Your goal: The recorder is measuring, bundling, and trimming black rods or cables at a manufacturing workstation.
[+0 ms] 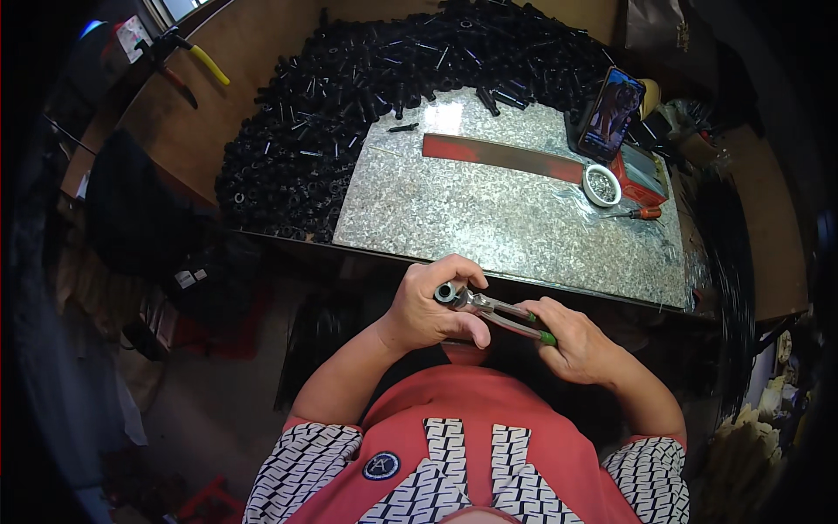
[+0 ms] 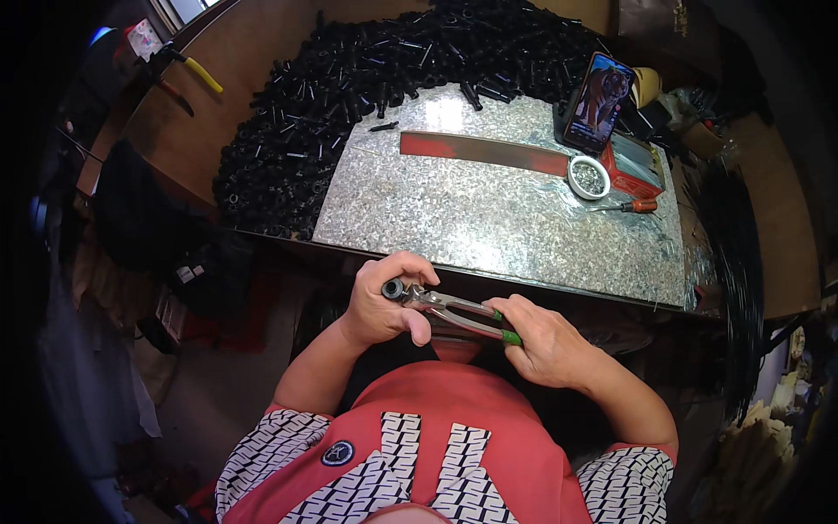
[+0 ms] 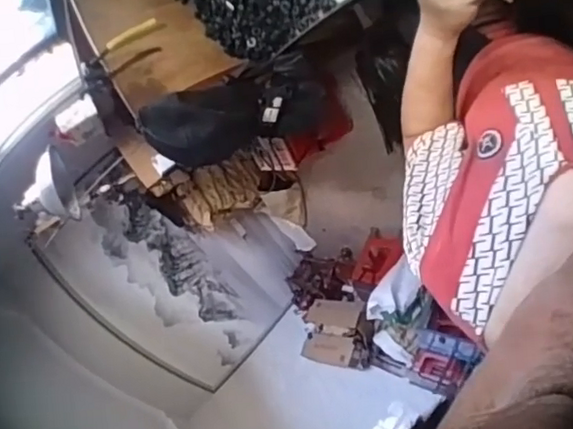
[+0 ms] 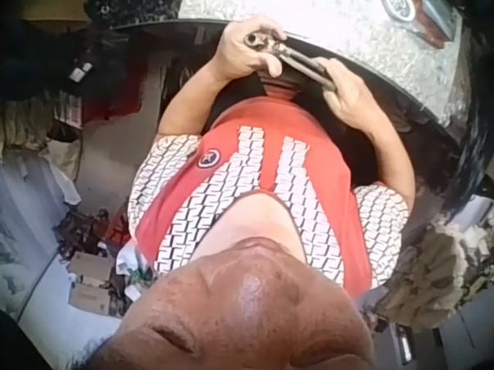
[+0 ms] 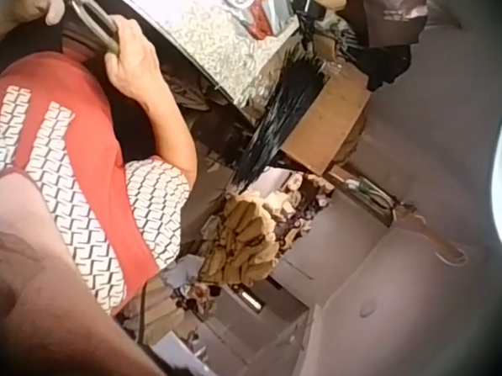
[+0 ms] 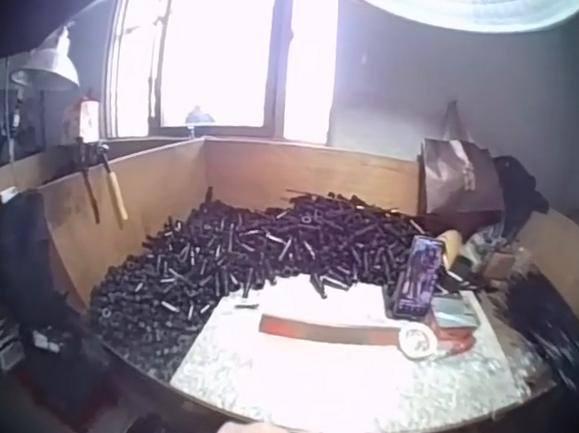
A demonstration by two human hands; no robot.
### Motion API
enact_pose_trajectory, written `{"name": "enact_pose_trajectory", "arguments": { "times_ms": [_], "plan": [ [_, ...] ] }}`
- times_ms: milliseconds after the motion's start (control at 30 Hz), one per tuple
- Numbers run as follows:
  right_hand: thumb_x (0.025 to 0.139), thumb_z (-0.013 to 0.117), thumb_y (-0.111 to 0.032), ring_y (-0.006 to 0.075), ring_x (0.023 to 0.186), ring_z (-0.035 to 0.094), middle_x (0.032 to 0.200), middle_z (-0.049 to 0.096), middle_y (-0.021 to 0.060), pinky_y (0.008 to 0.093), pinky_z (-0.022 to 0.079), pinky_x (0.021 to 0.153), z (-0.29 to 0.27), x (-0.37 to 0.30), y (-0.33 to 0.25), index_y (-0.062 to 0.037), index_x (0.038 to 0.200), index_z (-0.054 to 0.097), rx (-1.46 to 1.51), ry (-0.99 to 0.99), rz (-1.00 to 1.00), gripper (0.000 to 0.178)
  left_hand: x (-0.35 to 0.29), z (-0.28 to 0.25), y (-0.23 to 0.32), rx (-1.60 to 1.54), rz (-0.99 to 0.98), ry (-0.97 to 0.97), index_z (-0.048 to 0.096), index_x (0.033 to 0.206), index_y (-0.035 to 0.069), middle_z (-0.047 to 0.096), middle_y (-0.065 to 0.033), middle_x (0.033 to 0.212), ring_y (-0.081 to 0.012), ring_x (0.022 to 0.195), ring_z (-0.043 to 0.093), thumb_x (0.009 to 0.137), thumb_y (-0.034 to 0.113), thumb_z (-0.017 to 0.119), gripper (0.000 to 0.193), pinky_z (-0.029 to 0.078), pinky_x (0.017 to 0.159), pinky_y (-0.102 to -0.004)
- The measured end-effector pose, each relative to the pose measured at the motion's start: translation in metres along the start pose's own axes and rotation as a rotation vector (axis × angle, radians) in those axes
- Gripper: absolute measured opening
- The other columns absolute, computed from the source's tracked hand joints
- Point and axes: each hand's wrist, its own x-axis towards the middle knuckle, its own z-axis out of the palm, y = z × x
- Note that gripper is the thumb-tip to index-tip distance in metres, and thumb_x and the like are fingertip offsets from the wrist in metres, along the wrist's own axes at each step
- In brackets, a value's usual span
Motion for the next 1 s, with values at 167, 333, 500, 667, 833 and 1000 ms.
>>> {"name": "enact_pose_trajectory", "arguments": {
  "times_ms": [167,333,500,667,833,1000],
  "plan": [
    [0.080,0.062,-0.003,0.0354,0.084,0.060,0.095,0.058,0.0176,0.0385,0.048,0.072,0.010,0.004,0.003,0.0008,0.111,0.053,0.056,0.056,0.007,0.032,-0.004,0.009,0.005,-0.018,-0.082,0.145,0.060,0.093,0.001,0.055,0.0033,0.068,-0.0040,0.062,0.050,0.052,0.056,0.079,0.071,0.039,0.055,-0.0192],
    [0.082,0.070,-0.013,0.0325,0.066,0.060,0.077,0.058,0.0151,0.0351,0.047,0.060,0.013,0.010,0.002,-0.0010,0.095,0.058,0.086,0.063,0.113,0.021,-0.007,0.014,0.001,0.017,-0.063,0.259,0.060,0.095,0.000,0.053,0.0044,0.067,-0.0025,0.063,0.048,0.056,0.054,0.078,0.068,0.039,0.057,-0.0180],
    [0.084,0.069,-0.014,0.0310,0.063,0.059,0.074,0.057,0.0149,0.0343,0.045,0.058,0.017,0.011,0.005,-0.0012,0.092,0.058,0.076,0.127,0.137,0.018,-0.004,0.017,-0.003,-0.003,0.017,0.305,0.059,0.099,0.002,0.041,0.0044,0.058,-0.0039,0.053,0.037,0.063,0.035,0.086,0.056,0.034,0.051,-0.0190],
    [0.087,0.065,-0.011,0.0279,0.061,0.056,0.071,0.055,0.0134,0.0340,0.044,0.058,0.006,0.005,0.009,-0.0018,0.093,0.054,0.021,0.471,0.066,0.015,-0.005,0.010,-0.006,0.029,-0.055,0.261,0.053,0.110,-0.004,0.040,0.0063,0.057,-0.0021,0.053,0.041,0.066,0.041,0.082,0.070,0.033,0.050,-0.0182],
    [0.094,0.054,-0.014,0.0142,0.058,0.052,0.062,0.051,0.0061,0.0305,0.042,0.055,-0.033,0.006,0.037,-0.0035,0.090,0.052,-0.070,0.778,0.142,0.012,-0.013,0.006,-0.010,-0.080,-0.054,0.277,0.048,0.114,-0.006,0.038,0.0053,0.057,-0.0029,0.051,0.039,0.066,0.039,0.082,0.074,0.034,0.048,-0.0186],
    [0.089,0.061,-0.016,0.0291,0.062,0.058,0.070,0.060,0.0152,0.0381,0.045,0.061,-0.090,0.020,0.071,-0.0013,0.088,0.058,-0.323,0.668,0.448,0.015,-0.012,0.005,0.011,-0.123,-0.051,0.253,0.042,0.116,-0.007,0.036,0.0058,0.055,-0.0025,0.048,0.037,0.068,0.048,0.077,0.080,0.031,0.047,-0.0190]
  ]
}}
